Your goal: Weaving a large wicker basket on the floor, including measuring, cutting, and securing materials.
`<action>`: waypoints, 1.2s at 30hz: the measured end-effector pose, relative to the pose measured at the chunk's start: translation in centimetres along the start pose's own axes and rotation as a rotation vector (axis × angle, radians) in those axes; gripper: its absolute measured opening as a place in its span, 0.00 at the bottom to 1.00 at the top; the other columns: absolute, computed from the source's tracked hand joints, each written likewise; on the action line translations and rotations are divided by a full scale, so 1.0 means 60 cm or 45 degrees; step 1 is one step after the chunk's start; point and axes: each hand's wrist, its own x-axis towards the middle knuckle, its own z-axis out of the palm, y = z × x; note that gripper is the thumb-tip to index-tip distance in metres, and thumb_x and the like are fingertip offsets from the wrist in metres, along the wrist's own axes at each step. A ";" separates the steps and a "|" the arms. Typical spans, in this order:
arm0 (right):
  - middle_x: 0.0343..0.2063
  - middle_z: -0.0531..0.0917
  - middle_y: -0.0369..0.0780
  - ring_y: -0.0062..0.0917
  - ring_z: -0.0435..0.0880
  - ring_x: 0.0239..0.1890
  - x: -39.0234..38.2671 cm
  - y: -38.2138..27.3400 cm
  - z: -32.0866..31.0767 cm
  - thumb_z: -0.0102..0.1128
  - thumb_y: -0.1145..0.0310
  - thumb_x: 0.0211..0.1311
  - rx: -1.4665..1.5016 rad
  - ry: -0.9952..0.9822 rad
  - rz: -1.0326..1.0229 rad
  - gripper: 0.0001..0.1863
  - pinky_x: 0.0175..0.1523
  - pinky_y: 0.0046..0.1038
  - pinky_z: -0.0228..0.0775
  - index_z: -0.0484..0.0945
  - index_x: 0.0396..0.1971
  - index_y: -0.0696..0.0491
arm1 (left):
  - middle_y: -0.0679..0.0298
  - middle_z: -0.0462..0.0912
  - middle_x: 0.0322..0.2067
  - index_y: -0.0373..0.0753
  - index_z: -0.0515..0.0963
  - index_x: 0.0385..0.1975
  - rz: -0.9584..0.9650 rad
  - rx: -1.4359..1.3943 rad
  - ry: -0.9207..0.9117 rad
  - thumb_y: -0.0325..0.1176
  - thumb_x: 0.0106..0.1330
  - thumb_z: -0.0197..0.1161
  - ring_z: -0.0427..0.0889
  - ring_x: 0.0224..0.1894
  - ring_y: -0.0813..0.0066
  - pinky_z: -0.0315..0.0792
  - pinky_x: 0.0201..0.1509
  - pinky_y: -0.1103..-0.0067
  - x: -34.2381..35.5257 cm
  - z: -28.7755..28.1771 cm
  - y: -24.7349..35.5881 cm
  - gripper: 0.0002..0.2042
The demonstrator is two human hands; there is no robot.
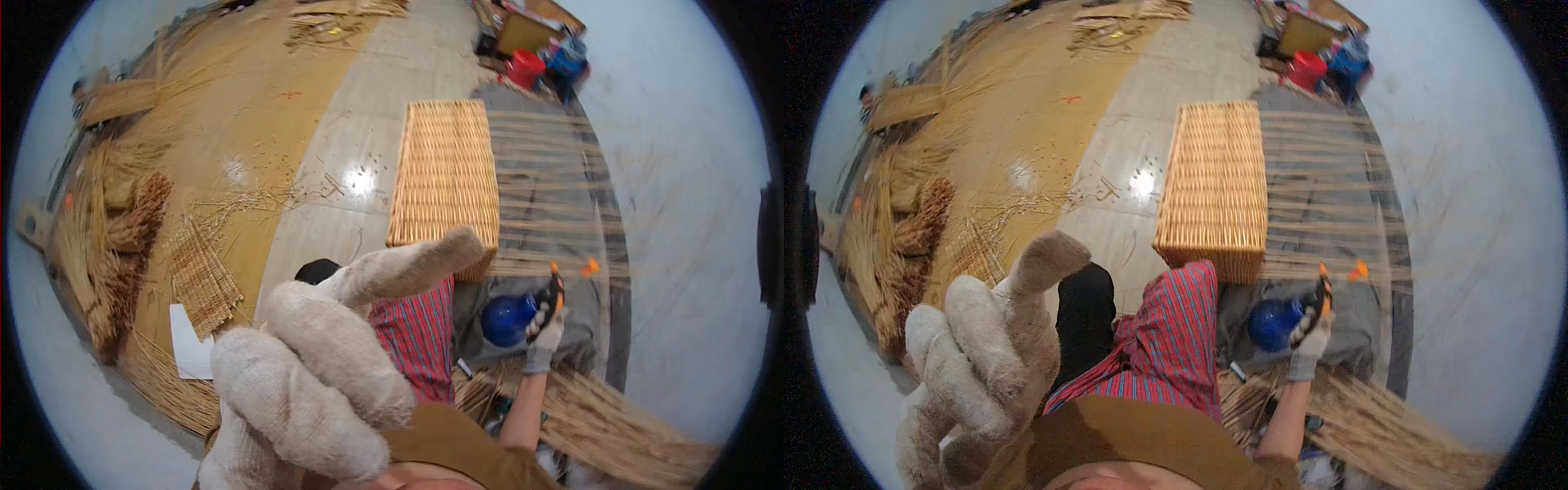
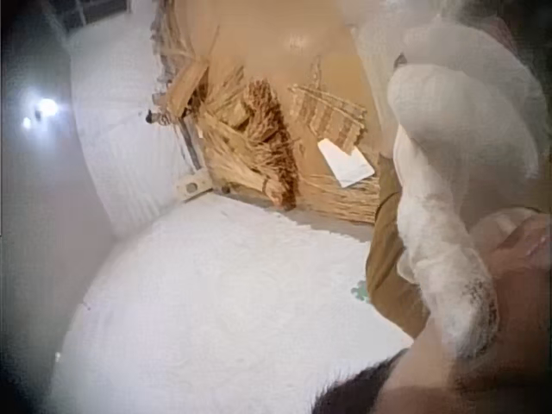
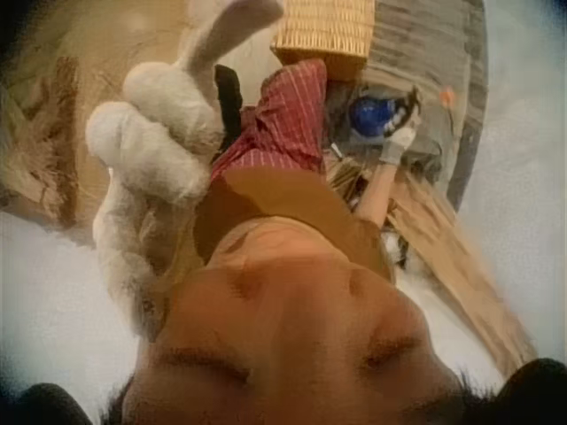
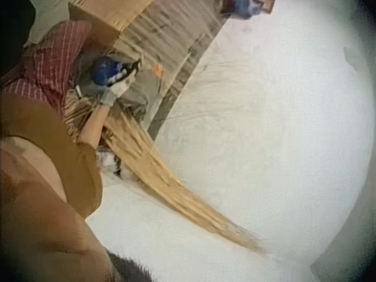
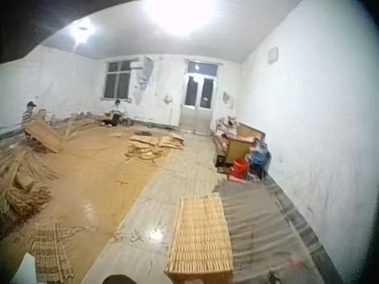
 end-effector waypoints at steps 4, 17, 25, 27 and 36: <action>0.11 0.70 0.32 0.19 0.62 0.09 -0.029 0.029 0.032 0.44 0.44 0.70 -0.359 -0.027 0.030 0.26 0.12 0.23 0.52 0.76 0.31 0.53 | 0.66 0.69 0.41 0.62 0.67 0.60 -0.077 -0.179 -0.059 0.59 0.56 0.61 0.69 0.45 0.67 0.62 0.59 0.51 -0.006 0.014 -0.012 0.30; 0.14 0.70 0.31 0.20 0.63 0.10 -0.029 0.035 -0.090 0.44 0.37 0.65 0.150 0.494 -0.272 0.30 0.14 0.25 0.56 0.74 0.33 0.53 | 0.66 0.72 0.38 0.49 0.72 0.52 -0.055 -0.364 -0.022 0.58 0.64 0.56 0.71 0.42 0.70 0.69 0.48 0.67 -0.028 0.060 -0.046 0.23; 0.14 0.73 0.32 0.20 0.66 0.09 -0.002 0.032 -0.106 0.50 0.38 0.63 0.131 0.383 -0.205 0.28 0.12 0.25 0.59 0.76 0.32 0.52 | 0.54 0.74 0.50 0.46 0.75 0.53 -0.468 0.599 -0.886 0.35 0.58 0.67 0.75 0.50 0.56 0.69 0.55 0.63 -0.055 0.109 -0.231 0.21; 0.13 0.70 0.31 0.18 0.65 0.09 -0.011 0.053 -0.092 0.44 0.37 0.66 -0.056 0.216 -0.015 0.30 0.13 0.23 0.58 0.75 0.32 0.53 | 0.53 0.69 0.57 0.49 0.73 0.56 -0.618 0.881 -1.021 0.35 0.58 0.67 0.70 0.58 0.52 0.67 0.60 0.63 -0.088 0.149 -0.353 0.24; 0.13 0.70 0.32 0.19 0.65 0.09 -0.062 0.140 -0.053 0.42 0.40 0.68 0.034 0.236 0.183 0.28 0.14 0.24 0.59 0.74 0.30 0.53 | 0.53 0.44 0.72 0.57 0.71 0.55 -0.964 1.420 -1.425 0.28 0.53 0.66 0.55 0.67 0.33 0.67 0.62 0.59 -0.209 0.261 -0.644 0.27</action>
